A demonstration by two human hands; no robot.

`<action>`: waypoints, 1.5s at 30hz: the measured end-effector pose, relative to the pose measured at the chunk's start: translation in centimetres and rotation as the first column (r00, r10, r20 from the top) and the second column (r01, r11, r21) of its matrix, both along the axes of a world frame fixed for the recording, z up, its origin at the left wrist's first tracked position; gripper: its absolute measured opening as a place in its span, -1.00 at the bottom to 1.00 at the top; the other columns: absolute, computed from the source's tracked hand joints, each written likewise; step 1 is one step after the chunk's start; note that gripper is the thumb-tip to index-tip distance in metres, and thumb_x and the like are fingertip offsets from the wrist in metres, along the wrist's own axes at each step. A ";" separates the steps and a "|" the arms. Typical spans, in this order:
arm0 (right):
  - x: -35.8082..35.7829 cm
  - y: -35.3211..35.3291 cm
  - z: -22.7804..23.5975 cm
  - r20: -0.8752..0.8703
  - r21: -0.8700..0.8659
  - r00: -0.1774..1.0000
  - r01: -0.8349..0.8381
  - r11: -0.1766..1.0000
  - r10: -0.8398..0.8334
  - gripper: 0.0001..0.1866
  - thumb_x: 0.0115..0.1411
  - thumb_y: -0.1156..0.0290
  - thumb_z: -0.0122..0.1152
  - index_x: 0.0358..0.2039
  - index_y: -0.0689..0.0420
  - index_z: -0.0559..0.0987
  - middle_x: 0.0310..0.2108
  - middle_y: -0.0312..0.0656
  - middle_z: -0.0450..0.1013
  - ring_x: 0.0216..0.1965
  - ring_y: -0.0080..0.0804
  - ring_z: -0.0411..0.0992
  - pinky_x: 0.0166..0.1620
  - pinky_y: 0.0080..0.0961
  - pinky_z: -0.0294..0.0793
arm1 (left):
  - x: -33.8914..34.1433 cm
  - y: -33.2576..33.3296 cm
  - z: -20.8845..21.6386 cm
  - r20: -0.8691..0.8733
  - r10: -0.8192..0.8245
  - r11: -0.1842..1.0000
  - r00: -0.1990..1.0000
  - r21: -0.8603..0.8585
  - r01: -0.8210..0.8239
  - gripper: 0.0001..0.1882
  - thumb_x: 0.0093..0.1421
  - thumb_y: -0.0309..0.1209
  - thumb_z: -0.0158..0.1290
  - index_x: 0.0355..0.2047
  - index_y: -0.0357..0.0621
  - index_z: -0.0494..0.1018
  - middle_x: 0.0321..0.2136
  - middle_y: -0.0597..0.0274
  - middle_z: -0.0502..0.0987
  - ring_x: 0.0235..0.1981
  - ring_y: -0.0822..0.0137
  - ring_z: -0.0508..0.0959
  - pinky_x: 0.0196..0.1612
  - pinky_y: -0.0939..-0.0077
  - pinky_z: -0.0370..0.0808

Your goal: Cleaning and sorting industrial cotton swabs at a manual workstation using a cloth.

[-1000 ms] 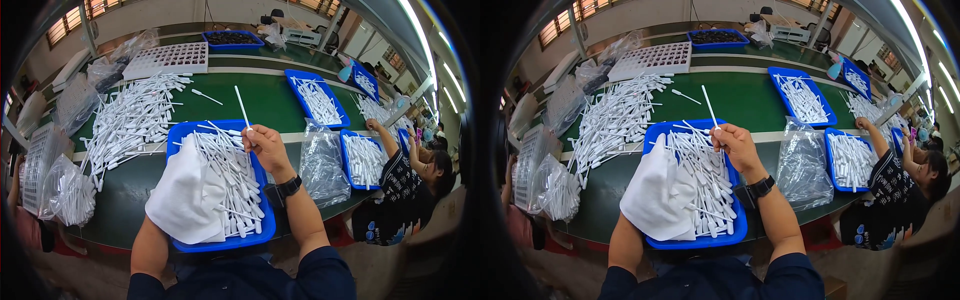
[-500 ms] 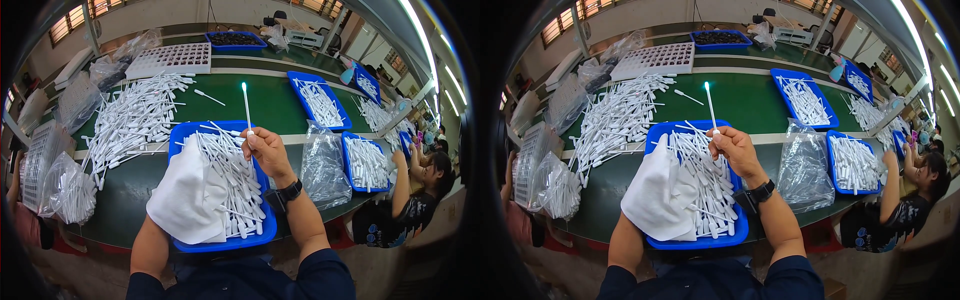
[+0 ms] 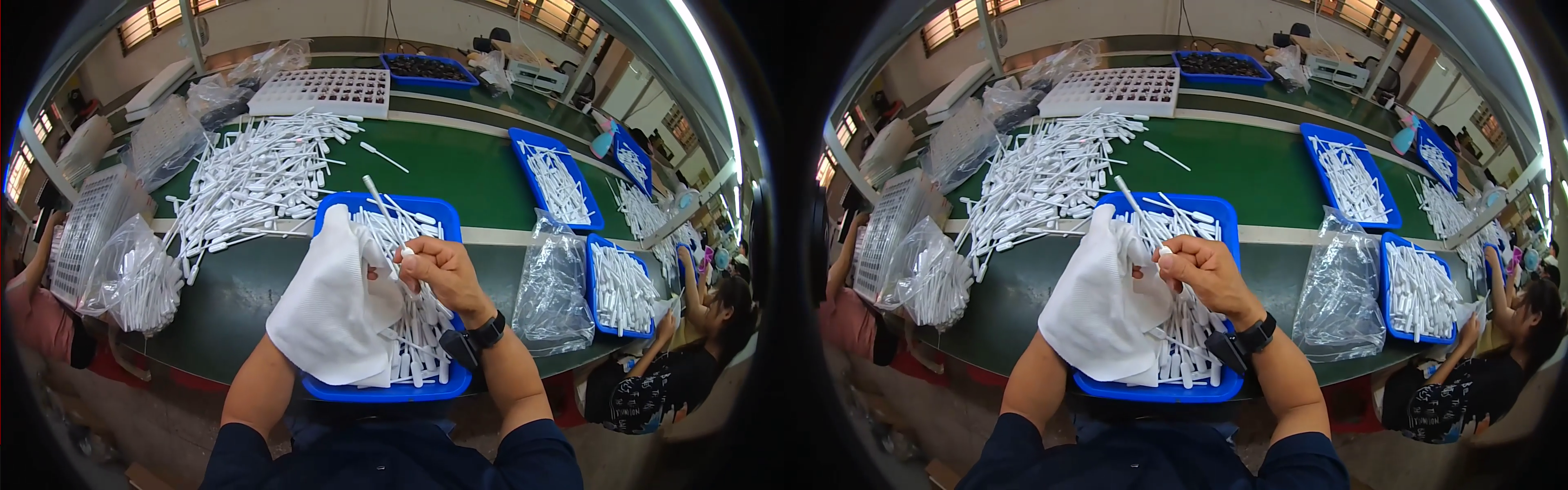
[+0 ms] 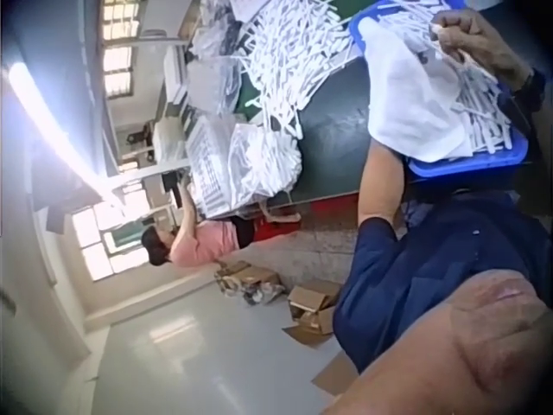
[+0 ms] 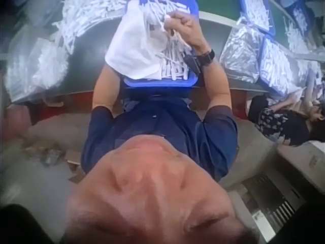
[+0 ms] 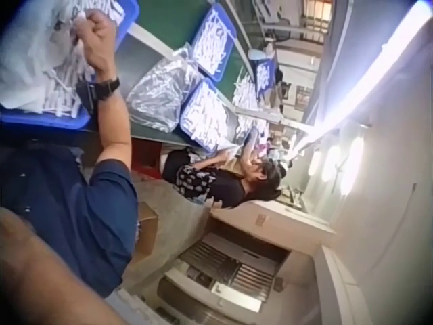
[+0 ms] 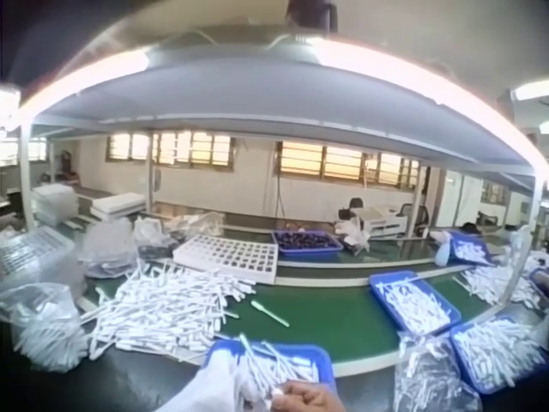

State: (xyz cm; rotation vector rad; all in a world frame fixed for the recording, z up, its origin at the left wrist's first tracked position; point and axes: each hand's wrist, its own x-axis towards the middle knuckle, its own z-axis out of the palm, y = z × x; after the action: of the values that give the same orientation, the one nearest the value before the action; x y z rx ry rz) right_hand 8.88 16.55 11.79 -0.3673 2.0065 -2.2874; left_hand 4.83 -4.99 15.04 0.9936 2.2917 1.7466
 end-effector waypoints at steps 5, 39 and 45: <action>-0.2 -0.9 0.2 0.057 -0.082 0.997 -0.050 0.995 0.055 -0.74 0.39 0.34 0.14 -0.07 0.29 0.55 -0.47 -0.32 0.47 -0.47 -0.63 0.41 -0.34 -0.63 0.44 | 0.5 -0.2 -0.7 0.073 0.015 0.988 0.997 0.150 -0.026 -0.43 -0.03 -0.43 0.33 -0.11 -0.35 0.25 -0.38 0.06 0.47 -0.29 0.19 0.53 -0.19 0.43 0.46; -0.7 -0.7 -0.9 0.016 -0.139 0.977 0.213 0.967 -0.213 -0.70 0.43 0.22 0.11 -0.21 0.23 0.60 -0.48 -0.31 0.50 -0.46 -0.62 0.42 -0.37 -0.68 0.39 | 2.9 2.1 0.6 0.147 -0.319 0.947 0.936 0.070 0.312 -0.63 0.27 -0.48 -0.01 0.08 -0.26 0.29 -0.18 0.32 0.38 -0.17 0.45 0.41 -0.09 0.60 0.40; -0.5 -0.9 -0.7 0.067 -0.398 0.997 0.066 0.915 -0.042 -0.73 0.41 0.26 0.14 -0.24 0.24 0.60 -0.38 -0.19 0.57 -0.41 -0.50 0.52 -0.29 -0.62 0.53 | 4.5 2.5 1.7 0.593 -0.197 0.884 0.781 0.451 -0.120 -0.80 0.29 -0.50 -0.03 -0.10 -0.20 0.30 -0.22 0.33 0.35 -0.26 0.48 0.37 -0.19 0.57 0.41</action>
State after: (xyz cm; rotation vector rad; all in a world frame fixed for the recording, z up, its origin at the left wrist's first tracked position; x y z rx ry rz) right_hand 8.37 15.65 11.08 -0.2674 1.5278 -2.7062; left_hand 9.35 -2.48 16.79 0.3730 1.4513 2.2321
